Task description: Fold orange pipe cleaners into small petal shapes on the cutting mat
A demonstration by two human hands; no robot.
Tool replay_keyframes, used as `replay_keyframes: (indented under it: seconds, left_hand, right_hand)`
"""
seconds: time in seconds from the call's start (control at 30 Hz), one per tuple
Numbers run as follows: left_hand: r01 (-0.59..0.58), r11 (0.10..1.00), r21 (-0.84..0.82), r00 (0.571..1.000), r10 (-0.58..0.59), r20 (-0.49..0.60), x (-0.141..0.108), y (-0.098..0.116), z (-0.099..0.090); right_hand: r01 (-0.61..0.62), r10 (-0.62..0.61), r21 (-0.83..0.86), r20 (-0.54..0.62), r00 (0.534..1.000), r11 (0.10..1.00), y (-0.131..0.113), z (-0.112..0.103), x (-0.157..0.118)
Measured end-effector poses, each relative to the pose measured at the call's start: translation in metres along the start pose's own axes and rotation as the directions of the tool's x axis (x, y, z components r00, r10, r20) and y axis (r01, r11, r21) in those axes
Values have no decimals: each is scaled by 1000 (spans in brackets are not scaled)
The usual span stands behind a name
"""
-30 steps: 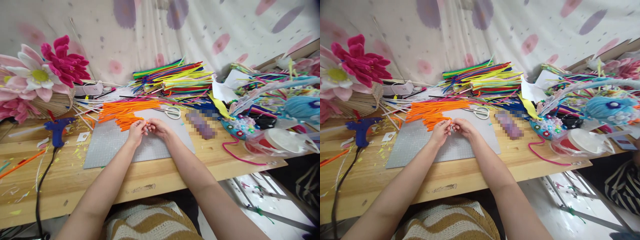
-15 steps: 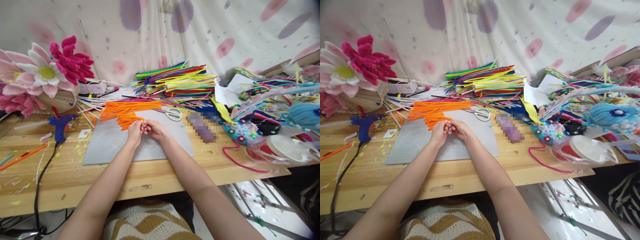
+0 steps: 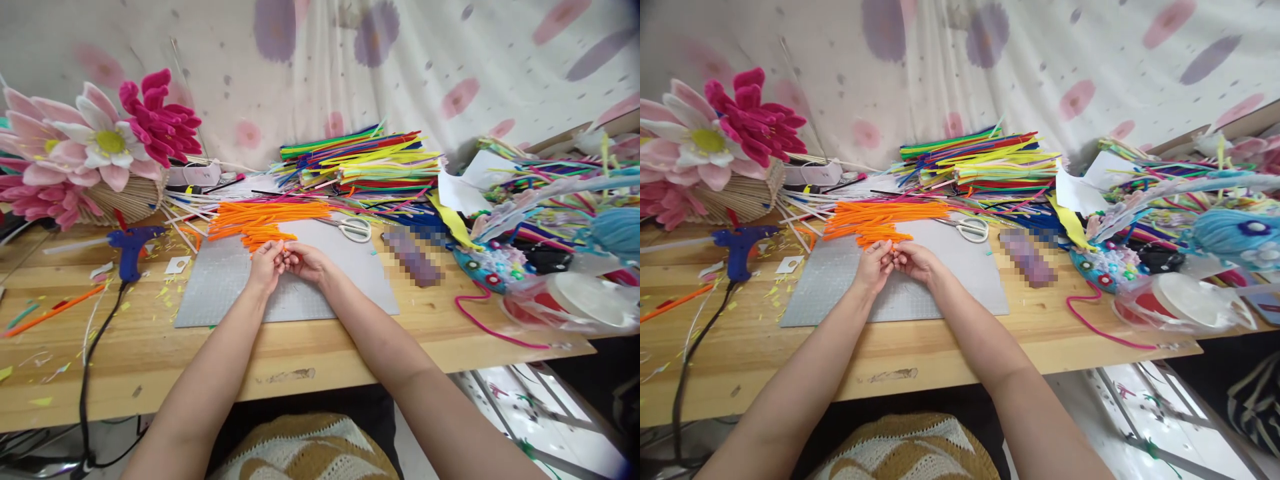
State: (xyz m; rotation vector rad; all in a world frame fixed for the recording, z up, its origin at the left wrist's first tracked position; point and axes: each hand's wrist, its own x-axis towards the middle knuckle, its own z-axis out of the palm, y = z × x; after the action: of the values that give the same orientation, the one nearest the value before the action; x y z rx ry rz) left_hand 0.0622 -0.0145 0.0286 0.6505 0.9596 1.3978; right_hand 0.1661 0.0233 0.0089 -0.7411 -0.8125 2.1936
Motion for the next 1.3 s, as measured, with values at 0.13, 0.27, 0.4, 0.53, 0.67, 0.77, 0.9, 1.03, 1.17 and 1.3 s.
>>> replay_keyframes:
  seconds: [0.13, 0.27, 0.4, 0.53, 0.67, 0.77, 0.9, 1.03, 1.17, 1.3]
  left_hand:
    - [13, 1000, -3, 1000, -13, 19, 2, -1, -1]
    - [26, 999, -21, 999, -25, 46, 7, 2, -7]
    - [-48, 999, 13, 997, 49, -52, 11, 8, -13]
    - [-101, 988, 118, 991, 110, -75, 13, 7, -13]
    - [-169, 965, 198, 981, 185, -65, 15, 3, -12]
    - [-186, 959, 215, 977, 203, -64, 17, 2, -13]
    - [-141, 970, 196, 984, 159, -79, 16, 2, -13]
    - [-70, 974, 217, 997, 62, 43, 12, 3, -7]
    - [-55, 978, 200, 995, 37, 92, 7, 5, -4]
    - [-32, 989, 147, 998, 24, 58, 7, 9, -8]
  right_hand:
    - [14, -13, -17, 64, 998, 1000, 2, 1, 0]
    - [56, -52, -70, 70, 996, 996, -6, -1, -7]
    - [93, -79, -176, 86, 993, 980, -18, -9, -18]
    - [183, -164, -222, 100, 981, 958, -21, -13, -22]
    - [208, -184, -262, 115, 976, 942, -17, -14, -21]
    - [222, -195, -306, 116, 974, 926, -14, -15, -20]
    - [224, -186, -347, 140, 972, 911, -11, -14, -18]
    - [255, -208, -397, 159, 965, 882, -8, -13, -18]
    - [277, -208, -406, 206, 956, 871, -9, -15, -19]
    - [304, -222, -476, 222, 949, 825, -9, -16, -17]
